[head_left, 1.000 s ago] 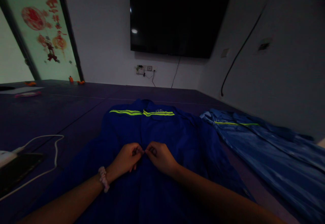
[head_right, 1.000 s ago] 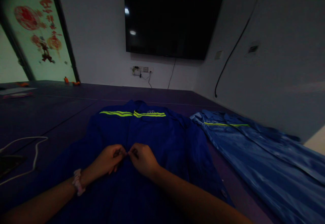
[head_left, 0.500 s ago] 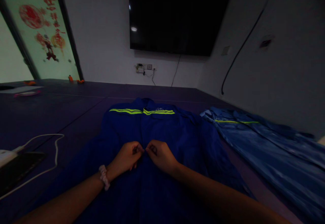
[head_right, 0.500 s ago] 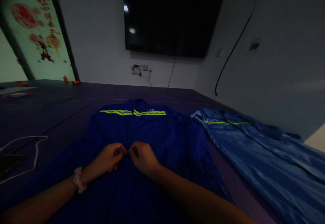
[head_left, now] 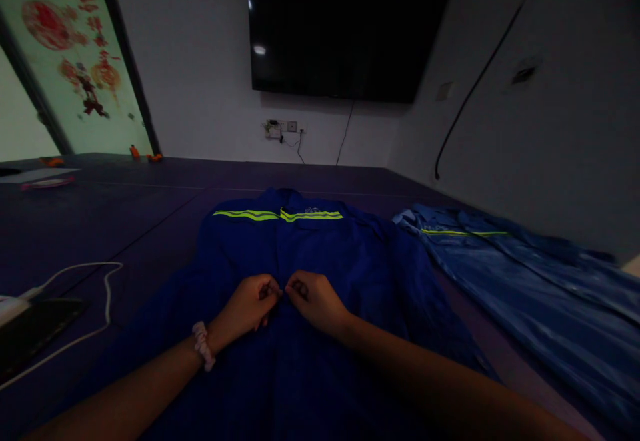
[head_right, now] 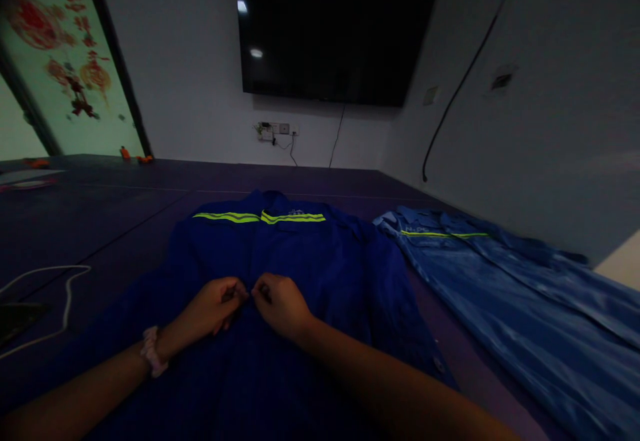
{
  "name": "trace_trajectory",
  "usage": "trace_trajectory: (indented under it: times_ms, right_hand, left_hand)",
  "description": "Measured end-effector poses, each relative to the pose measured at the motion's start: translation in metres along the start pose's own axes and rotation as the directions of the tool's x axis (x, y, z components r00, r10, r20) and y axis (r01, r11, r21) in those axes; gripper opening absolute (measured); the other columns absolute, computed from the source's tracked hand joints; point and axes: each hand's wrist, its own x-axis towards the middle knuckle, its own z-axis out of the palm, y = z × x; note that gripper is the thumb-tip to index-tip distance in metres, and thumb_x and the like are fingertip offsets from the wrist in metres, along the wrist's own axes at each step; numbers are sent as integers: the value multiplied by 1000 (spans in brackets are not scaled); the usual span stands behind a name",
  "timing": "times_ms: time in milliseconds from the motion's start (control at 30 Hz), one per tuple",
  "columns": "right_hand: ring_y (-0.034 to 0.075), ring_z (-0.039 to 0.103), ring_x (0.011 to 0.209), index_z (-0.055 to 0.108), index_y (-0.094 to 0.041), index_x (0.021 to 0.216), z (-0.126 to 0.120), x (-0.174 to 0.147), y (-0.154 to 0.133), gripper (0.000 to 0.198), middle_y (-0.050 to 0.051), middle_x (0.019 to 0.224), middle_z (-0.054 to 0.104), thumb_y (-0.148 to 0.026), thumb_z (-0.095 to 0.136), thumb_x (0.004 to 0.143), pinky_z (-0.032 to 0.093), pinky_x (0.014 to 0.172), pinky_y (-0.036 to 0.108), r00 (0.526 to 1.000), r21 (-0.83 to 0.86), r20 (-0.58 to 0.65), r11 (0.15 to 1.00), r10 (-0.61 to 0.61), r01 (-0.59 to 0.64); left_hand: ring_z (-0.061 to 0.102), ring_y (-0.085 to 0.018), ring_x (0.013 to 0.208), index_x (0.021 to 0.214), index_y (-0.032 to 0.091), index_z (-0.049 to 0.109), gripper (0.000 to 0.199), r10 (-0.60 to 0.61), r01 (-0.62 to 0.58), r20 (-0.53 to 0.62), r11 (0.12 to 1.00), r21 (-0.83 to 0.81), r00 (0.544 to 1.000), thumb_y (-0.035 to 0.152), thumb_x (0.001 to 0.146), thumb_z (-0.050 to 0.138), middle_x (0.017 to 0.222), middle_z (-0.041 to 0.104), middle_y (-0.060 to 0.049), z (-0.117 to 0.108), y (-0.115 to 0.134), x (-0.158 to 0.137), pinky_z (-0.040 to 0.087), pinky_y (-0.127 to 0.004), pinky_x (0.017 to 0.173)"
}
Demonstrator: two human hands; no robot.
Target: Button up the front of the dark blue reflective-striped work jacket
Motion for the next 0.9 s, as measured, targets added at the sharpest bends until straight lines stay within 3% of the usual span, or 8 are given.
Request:
trace_trajectory:
  times_ms: [900]
  right_hand:
    - [8, 52, 55, 58, -17, 76, -2, 0, 0, 6, -2, 63, 58, -16, 53, 76, 37, 50, 18, 1000, -41, 21, 999, -10, 11]
  left_hand:
    - [41, -5, 31, 74, 15, 50, 16, 20, -19, -13, 998, 56, 1000, 29, 76, 43, 46, 47, 7, 1, 6, -4, 27, -14, 31]
